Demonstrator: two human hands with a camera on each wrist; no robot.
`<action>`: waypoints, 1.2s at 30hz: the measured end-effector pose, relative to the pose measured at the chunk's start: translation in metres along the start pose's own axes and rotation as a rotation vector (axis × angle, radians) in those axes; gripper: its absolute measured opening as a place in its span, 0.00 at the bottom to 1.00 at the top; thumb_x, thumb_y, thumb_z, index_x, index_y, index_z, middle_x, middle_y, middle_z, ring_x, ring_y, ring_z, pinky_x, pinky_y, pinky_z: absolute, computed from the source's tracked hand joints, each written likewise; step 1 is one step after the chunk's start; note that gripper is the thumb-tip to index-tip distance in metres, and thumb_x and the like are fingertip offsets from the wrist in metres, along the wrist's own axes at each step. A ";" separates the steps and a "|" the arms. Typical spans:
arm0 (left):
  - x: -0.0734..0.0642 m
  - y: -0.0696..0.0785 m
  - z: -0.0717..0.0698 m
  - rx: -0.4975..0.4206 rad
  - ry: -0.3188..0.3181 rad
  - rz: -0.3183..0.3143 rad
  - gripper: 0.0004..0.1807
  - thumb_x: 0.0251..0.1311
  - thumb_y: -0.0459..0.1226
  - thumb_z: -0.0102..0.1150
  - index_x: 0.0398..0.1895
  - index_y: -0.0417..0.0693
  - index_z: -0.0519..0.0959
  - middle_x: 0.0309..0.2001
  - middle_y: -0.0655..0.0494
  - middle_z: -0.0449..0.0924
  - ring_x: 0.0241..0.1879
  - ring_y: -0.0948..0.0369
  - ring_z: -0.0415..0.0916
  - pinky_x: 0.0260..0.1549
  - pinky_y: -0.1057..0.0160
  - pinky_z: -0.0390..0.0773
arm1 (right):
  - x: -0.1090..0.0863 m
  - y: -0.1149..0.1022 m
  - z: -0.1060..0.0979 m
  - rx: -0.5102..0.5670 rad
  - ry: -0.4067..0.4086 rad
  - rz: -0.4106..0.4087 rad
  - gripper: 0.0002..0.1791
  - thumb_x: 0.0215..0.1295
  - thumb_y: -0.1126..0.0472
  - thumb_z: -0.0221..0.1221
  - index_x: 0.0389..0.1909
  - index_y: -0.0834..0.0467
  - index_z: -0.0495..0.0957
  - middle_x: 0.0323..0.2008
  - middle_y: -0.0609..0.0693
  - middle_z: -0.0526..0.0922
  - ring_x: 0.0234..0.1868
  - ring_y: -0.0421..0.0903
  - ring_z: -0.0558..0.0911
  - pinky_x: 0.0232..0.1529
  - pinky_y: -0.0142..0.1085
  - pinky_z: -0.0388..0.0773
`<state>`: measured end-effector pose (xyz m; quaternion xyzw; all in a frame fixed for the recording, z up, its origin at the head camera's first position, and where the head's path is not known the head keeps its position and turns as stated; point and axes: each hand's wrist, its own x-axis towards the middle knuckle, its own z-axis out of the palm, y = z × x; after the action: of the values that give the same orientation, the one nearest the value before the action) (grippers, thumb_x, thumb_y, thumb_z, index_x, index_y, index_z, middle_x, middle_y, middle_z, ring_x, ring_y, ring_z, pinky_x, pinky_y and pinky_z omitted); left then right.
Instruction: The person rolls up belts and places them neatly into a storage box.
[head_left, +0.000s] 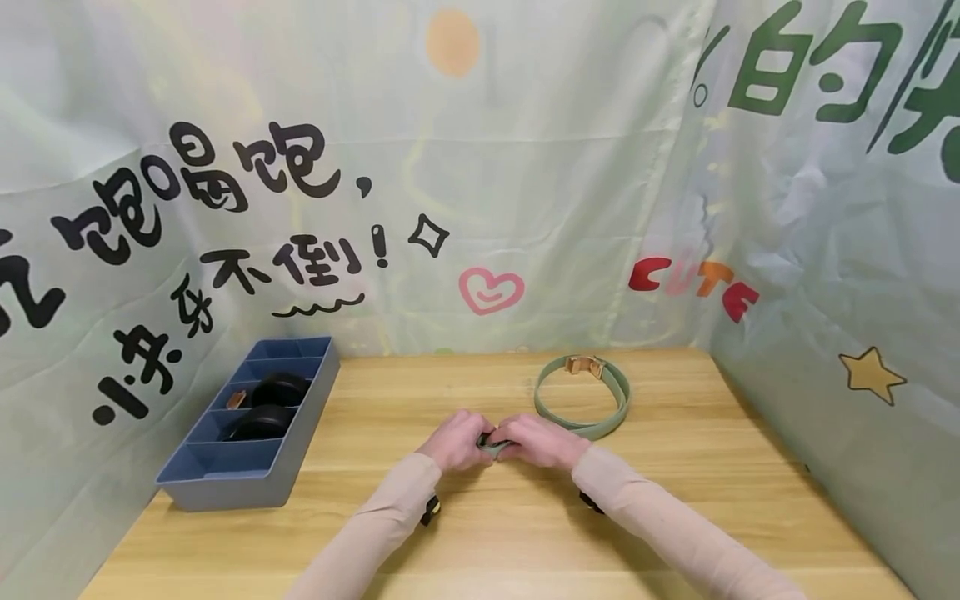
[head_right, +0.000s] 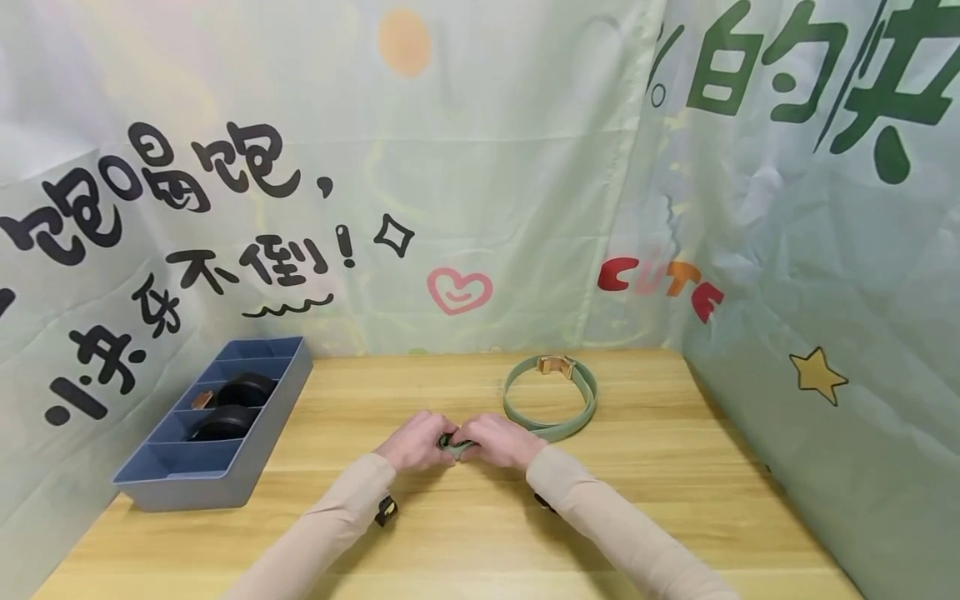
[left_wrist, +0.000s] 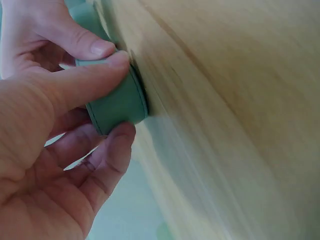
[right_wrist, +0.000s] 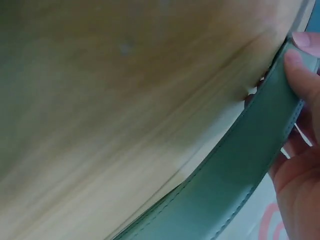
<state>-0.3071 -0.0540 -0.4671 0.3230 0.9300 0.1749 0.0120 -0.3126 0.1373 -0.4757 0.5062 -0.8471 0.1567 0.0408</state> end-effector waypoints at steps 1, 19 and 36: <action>0.000 0.000 0.000 -0.009 -0.005 -0.003 0.08 0.46 0.37 0.76 0.25 0.53 0.82 0.24 0.66 0.78 0.23 0.69 0.66 0.24 0.71 0.67 | 0.000 0.000 0.000 0.004 0.002 -0.006 0.07 0.62 0.61 0.64 0.41 0.51 0.84 0.38 0.44 0.85 0.39 0.36 0.82 0.42 0.26 0.76; 0.001 -0.002 -0.003 -0.016 -0.064 0.048 0.10 0.47 0.40 0.76 0.33 0.51 0.85 0.32 0.63 0.84 0.28 0.71 0.72 0.31 0.73 0.72 | -0.004 -0.002 -0.004 0.024 -0.048 0.017 0.12 0.60 0.65 0.65 0.45 0.51 0.83 0.41 0.45 0.86 0.40 0.37 0.82 0.41 0.26 0.75; 0.002 0.004 0.003 0.074 0.010 0.034 0.09 0.45 0.39 0.76 0.21 0.54 0.81 0.25 0.65 0.76 0.26 0.68 0.67 0.28 0.70 0.69 | -0.005 -0.006 -0.002 -0.006 0.024 -0.026 0.10 0.62 0.67 0.63 0.42 0.52 0.84 0.37 0.45 0.86 0.36 0.37 0.83 0.39 0.24 0.75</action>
<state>-0.3058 -0.0493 -0.4680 0.3383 0.9302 0.1420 -0.0075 -0.3052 0.1400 -0.4737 0.5153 -0.8402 0.1597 0.0543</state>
